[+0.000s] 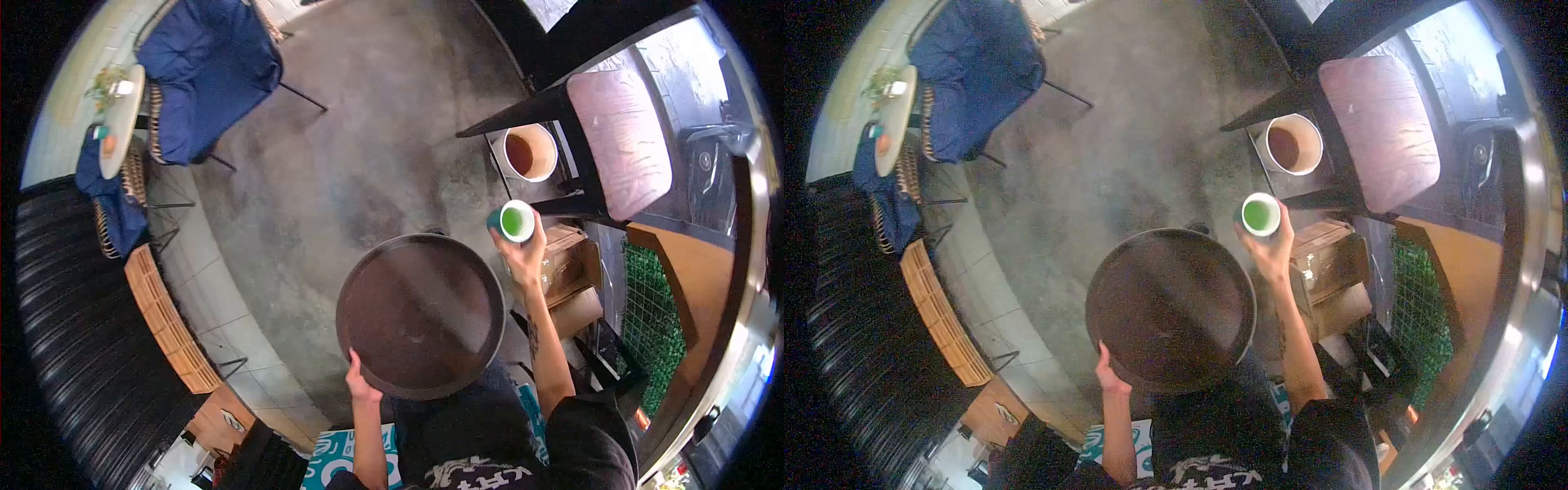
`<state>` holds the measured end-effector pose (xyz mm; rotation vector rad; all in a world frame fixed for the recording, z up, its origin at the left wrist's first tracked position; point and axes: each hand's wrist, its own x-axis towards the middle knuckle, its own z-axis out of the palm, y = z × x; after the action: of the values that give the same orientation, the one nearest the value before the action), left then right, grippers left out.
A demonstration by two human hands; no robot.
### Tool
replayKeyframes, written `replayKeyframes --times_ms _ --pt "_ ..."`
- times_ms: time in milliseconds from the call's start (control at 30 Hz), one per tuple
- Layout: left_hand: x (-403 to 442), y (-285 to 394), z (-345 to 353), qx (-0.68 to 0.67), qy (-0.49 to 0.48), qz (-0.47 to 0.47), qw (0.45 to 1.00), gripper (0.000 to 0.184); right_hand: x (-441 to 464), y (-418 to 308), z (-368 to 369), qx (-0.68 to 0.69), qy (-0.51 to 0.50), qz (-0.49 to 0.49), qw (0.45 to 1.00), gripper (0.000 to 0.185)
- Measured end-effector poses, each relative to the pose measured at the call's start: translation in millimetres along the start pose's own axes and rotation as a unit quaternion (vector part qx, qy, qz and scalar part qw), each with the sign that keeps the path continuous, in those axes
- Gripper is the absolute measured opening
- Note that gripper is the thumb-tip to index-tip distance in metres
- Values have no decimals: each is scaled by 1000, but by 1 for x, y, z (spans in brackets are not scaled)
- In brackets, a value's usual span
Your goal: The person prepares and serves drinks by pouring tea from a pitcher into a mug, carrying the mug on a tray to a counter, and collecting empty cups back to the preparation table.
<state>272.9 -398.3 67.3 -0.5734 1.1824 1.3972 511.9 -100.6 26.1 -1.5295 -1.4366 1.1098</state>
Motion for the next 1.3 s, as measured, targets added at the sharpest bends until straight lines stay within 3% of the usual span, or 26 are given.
replayKeyframes --times_ms 100,133,300,367,533,700,800,900,1167,1300 --pt "37 -12 -13 -17 59 -7 998 57 63 77 27 2 84 80 993 55" --pt "47 -16 -17 -27 78 -11 997 56 82 108 34 -9 84 88 992 55" --pt "76 -35 -8 -32 108 -26 993 53 159 258 44 83 284 104 949 61" --pt "84 -43 -13 -58 101 -46 992 53 183 270 33 -86 323 281 899 67" --pt "97 -59 -11 -74 117 -80 987 53 215 331 2 -242 332 395 822 75" --pt "96 -63 -9 -73 148 -96 982 55 232 331 -25 -359 269 434 781 76" --pt "94 -63 3 -71 161 -88 980 56 239 308 -25 -559 199 379 711 64" --pt "92 -66 -3 -84 158 -86 980 56 245 305 -34 -642 159 324 677 58" --pt "89 -79 -10 -111 145 -47 982 58 246 271 -35 -646 159 301 683 53" --pt "82 -86 -18 -123 122 -14 985 58 241 284 -42 -537 250 357 722 65"
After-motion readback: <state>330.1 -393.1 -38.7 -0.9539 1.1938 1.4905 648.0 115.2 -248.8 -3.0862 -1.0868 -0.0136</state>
